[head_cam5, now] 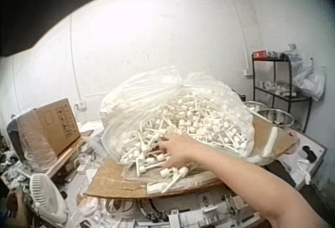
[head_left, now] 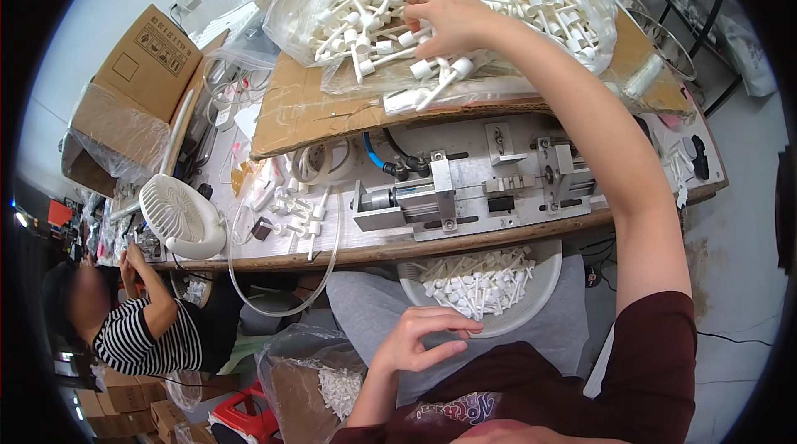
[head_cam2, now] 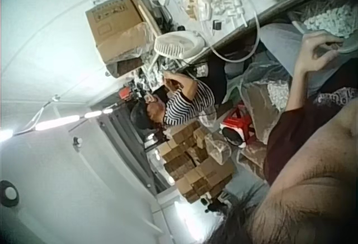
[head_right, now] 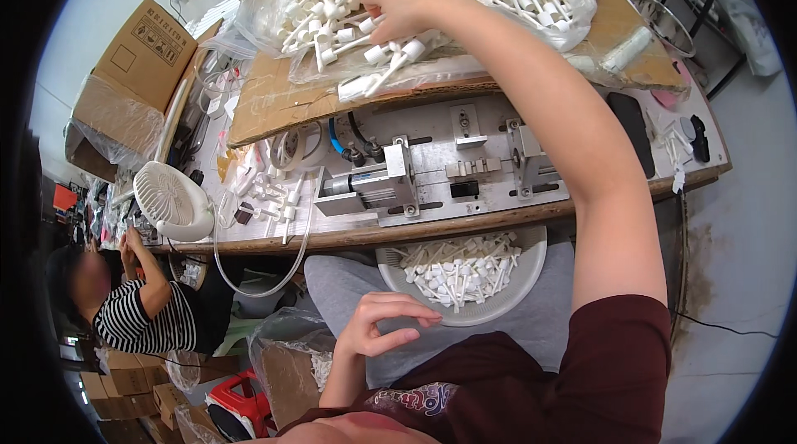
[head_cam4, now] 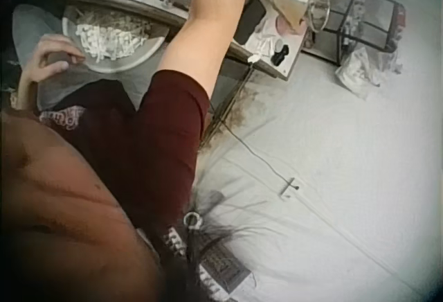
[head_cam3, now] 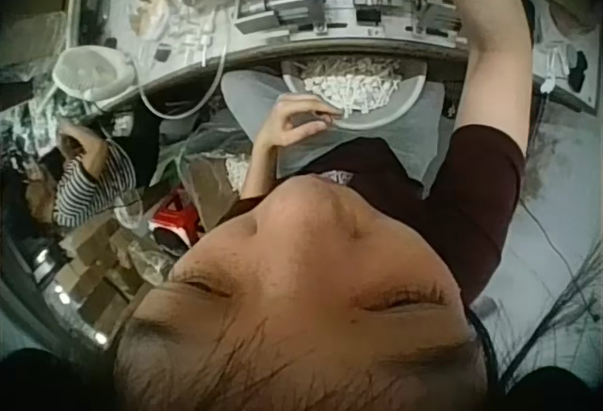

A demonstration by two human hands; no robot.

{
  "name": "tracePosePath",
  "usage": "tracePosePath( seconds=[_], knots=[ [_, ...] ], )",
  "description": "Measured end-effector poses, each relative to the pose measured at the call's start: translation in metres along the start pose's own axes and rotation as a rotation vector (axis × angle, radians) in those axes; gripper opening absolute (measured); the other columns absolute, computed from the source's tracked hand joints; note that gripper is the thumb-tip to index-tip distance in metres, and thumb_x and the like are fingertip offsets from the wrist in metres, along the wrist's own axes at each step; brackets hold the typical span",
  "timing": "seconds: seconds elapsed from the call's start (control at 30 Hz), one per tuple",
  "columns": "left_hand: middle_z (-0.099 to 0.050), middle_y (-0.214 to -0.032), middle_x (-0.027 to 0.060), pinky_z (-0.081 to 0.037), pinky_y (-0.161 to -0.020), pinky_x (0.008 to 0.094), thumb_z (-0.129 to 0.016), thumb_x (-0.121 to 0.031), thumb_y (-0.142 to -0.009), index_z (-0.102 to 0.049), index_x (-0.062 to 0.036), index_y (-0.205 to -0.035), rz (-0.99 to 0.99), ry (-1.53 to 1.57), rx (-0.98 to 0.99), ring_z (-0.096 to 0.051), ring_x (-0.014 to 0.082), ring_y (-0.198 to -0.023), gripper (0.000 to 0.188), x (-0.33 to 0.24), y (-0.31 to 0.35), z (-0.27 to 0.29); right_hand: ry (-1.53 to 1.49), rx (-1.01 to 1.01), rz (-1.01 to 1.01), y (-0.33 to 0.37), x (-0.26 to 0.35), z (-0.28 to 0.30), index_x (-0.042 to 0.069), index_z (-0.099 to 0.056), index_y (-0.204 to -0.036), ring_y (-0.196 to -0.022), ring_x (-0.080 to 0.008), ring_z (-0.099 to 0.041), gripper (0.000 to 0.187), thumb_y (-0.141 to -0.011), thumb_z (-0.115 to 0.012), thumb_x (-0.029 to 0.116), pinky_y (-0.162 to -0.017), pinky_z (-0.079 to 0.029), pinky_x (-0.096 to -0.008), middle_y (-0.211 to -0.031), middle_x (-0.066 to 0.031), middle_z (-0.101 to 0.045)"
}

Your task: Using a pneumatic assembly machine to join small white plastic components.

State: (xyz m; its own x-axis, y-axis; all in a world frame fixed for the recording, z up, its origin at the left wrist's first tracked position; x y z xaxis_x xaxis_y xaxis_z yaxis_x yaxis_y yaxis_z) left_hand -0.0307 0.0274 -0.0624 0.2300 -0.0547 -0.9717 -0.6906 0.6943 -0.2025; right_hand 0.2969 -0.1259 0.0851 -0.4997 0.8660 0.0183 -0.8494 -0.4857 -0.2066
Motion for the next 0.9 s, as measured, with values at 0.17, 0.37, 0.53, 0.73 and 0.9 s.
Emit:
tracePosePath(
  seconds=[0.17,0.37,0.53,0.73,0.9],
  knots=[
    [-0.076,-0.097,0.0149,-0.057,-0.075,0.0317,-0.067,0.002,-0.086,-0.075,0.0017,-0.108,-0.005,-0.173,-0.123,-0.073,0.0230,-0.084,0.023,0.000,-0.008,0.001,-0.015,0.060,-0.020,0.023,-0.014,0.014,0.015,-0.065,-0.107,-0.126,-0.0288,-0.055,0.040,-0.073,-0.072,0.035,-0.105,-0.041,-0.0444,-0.141,-0.0040,-0.053],
    [-0.075,-0.099,0.0156,-0.056,-0.071,0.0292,-0.063,0.008,-0.087,-0.074,0.0031,-0.105,-0.107,-0.305,-0.350,-0.073,0.0211,-0.080,0.021,-0.030,-0.035,0.014,-0.294,-0.338,0.047,0.040,-0.034,0.037,0.016,-0.071,-0.112,-0.132,-0.0296,-0.054,0.032,-0.084,-0.071,0.032,-0.111,-0.043,-0.0465,-0.150,-0.0053,-0.052],
    [-0.075,-0.095,0.0143,-0.056,-0.069,0.0287,-0.064,0.007,-0.087,-0.075,0.0021,-0.105,-0.065,-0.297,-0.345,-0.072,0.0193,-0.077,0.022,-0.026,-0.036,0.009,-0.160,-0.286,0.108,0.094,-0.003,0.051,0.014,-0.069,-0.113,-0.127,-0.0270,-0.055,0.027,-0.086,-0.067,0.018,-0.107,-0.045,-0.0434,-0.135,-0.0076,-0.059],
    [-0.075,-0.094,0.0136,-0.056,-0.068,0.0285,-0.065,0.006,-0.086,-0.075,-0.0003,-0.106,-0.103,-0.351,-0.289,-0.072,0.0194,-0.076,0.024,-0.023,-0.041,-0.010,-0.047,-0.328,0.218,0.116,0.016,0.026,0.010,-0.064,-0.112,-0.122,-0.0282,-0.055,0.034,-0.080,-0.059,0.001,-0.104,-0.046,-0.0450,-0.129,-0.0075,-0.059],
    [-0.075,-0.094,0.0135,-0.056,-0.067,0.0287,-0.065,0.007,-0.085,-0.075,-0.0011,-0.107,-0.089,-0.376,-0.295,-0.072,0.0198,-0.075,0.025,-0.023,-0.037,-0.008,0.012,-0.329,0.239,0.124,0.021,0.032,0.007,-0.064,-0.104,-0.104,-0.0279,-0.061,0.022,-0.083,-0.065,0.005,-0.088,-0.052,-0.0418,-0.113,-0.0071,-0.062]
  ],
)
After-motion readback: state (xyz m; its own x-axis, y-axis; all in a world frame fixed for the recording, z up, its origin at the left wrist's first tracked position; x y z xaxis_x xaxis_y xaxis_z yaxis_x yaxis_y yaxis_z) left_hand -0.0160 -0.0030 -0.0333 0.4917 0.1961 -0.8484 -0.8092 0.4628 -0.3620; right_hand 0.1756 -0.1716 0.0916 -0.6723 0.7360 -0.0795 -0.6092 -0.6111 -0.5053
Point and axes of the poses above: each hand's wrist, its own y-axis away from the middle knuckle, its own z-axis out of the back of the hand, x = y × z, the point moved 7 cm from there along -y, towards the middle knuckle
